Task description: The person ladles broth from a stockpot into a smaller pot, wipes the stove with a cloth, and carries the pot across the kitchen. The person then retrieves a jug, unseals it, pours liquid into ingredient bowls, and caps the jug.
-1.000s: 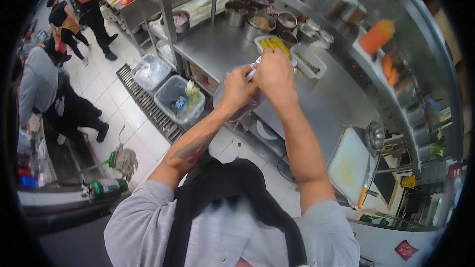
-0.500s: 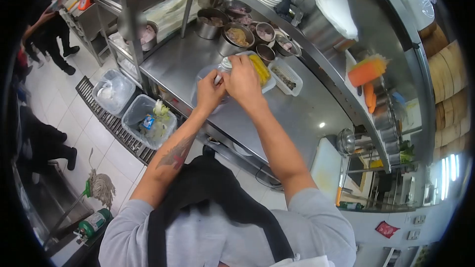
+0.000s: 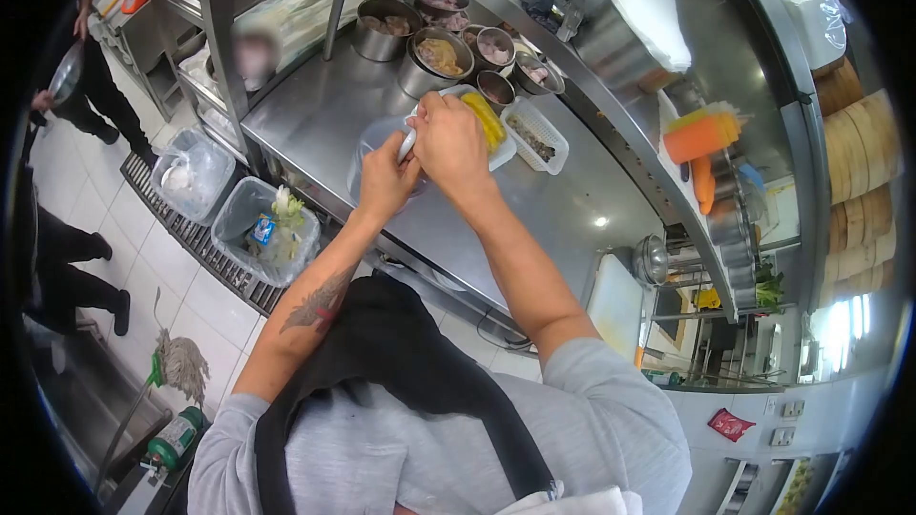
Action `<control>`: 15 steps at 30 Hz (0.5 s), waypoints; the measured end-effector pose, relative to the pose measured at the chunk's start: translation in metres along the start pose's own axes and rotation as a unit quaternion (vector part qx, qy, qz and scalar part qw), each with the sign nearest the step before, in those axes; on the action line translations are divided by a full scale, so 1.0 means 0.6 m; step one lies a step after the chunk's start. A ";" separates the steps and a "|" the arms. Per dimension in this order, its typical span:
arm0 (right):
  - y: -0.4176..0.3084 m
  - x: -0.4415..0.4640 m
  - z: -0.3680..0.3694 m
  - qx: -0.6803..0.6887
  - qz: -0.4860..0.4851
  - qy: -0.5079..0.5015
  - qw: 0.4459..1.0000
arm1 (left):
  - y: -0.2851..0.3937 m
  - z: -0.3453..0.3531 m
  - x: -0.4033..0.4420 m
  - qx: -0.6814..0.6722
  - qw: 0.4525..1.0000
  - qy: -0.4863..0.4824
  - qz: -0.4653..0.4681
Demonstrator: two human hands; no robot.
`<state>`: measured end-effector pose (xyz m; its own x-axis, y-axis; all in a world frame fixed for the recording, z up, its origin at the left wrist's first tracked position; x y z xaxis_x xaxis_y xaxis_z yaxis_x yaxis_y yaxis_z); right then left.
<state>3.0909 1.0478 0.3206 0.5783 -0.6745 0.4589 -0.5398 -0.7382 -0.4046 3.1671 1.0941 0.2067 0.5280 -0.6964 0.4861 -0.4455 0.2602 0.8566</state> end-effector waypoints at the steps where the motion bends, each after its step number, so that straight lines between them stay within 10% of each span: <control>1: -0.001 0.002 -0.002 0.008 0.010 0.003 1.000 | 0.001 -0.001 0.002 -0.001 1.000 0.001 0.003; 7: -0.026 0.053 -0.054 0.118 0.077 -0.155 0.978 | 0.003 -0.025 0.004 -0.006 0.982 -0.146 -0.117; 10: -0.068 0.056 -0.117 0.203 0.038 -0.073 0.976 | 0.020 -0.053 -0.003 -0.035 0.991 -0.119 -0.046; 12: -0.083 -0.001 -0.075 0.234 0.024 -0.120 0.965 | 0.053 -0.131 -0.022 -0.149 0.987 0.060 0.017; 15: -0.101 -0.107 0.033 0.205 -0.058 -0.161 0.964 | 0.010 -0.172 -0.113 -0.313 0.905 -0.101 -0.269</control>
<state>3.0985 1.1357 0.2996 0.8160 -0.5072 0.2772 -0.2108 -0.7077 -0.6744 3.2031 1.2118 0.1967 0.3751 -0.9268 -0.0187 0.3675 0.1301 0.9209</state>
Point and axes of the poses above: each hand's wrist, its own x-axis towards the middle knuckle, its own z-axis out of the palm, y = z × x, the point moved 5 cm from there along x, towards the middle knuckle, and after that the axes turned 9 degrees about x, right-handed, at the moved point
